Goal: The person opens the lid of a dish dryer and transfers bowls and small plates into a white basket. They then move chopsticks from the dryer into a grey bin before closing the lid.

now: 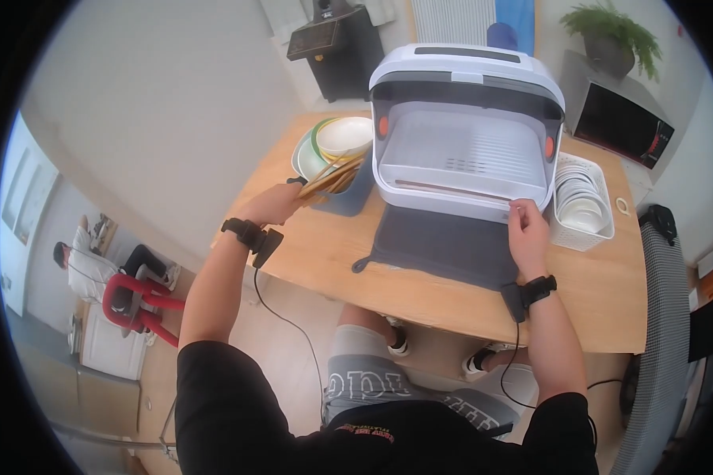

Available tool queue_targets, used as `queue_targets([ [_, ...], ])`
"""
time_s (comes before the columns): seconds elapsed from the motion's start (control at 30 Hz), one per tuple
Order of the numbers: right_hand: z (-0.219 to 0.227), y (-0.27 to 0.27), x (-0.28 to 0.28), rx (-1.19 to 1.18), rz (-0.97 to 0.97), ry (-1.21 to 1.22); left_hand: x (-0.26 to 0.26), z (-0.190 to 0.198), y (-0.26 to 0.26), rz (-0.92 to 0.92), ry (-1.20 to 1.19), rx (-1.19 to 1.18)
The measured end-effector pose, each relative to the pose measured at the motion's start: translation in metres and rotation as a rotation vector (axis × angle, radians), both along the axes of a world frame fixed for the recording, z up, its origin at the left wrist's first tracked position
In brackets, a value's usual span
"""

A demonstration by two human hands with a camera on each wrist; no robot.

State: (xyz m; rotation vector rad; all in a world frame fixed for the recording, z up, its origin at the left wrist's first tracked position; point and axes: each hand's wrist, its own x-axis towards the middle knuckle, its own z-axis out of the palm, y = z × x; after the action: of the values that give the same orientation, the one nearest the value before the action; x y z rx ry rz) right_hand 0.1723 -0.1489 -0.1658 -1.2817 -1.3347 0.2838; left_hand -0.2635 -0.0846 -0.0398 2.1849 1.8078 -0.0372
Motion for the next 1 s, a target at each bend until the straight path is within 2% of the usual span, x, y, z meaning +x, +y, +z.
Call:
queue_targets([
  [0.1,0.002,-0.002,0.000,-0.037,-0.005,-0.004,0.024,0.013,-0.003,0.018,0.009,-0.052],
  [0.43,-0.002,0.001,0.003,-0.051,0.014,0.010,0.026,0.016,-0.003,0.036,0.041,-0.089],
  [0.5,-0.002,0.001,0.003,-0.045,0.016,0.009,0.024,0.017,-0.001,0.078,-0.086,-0.137],
  [0.6,-0.001,0.001,0.003,-0.050,0.011,-0.009,0.029,0.023,0.001,0.152,-0.121,-0.226],
  [0.73,-0.002,0.002,0.003,-0.051,0.022,-0.005,0.028,0.016,0.002,0.125,-0.123,-0.148],
  [0.8,-0.003,0.002,0.003,-0.049,0.031,-0.001,0.034,0.016,0.003,0.070,-0.046,-0.057],
  [0.9,-0.004,0.003,0.003,-0.046,0.032,0.000,0.042,0.014,0.009,0.087,-0.121,-0.038],
  [1.0,-0.004,0.002,0.003,-0.043,0.030,0.002,0.040,0.005,0.029,0.037,-0.076,-0.030],
])
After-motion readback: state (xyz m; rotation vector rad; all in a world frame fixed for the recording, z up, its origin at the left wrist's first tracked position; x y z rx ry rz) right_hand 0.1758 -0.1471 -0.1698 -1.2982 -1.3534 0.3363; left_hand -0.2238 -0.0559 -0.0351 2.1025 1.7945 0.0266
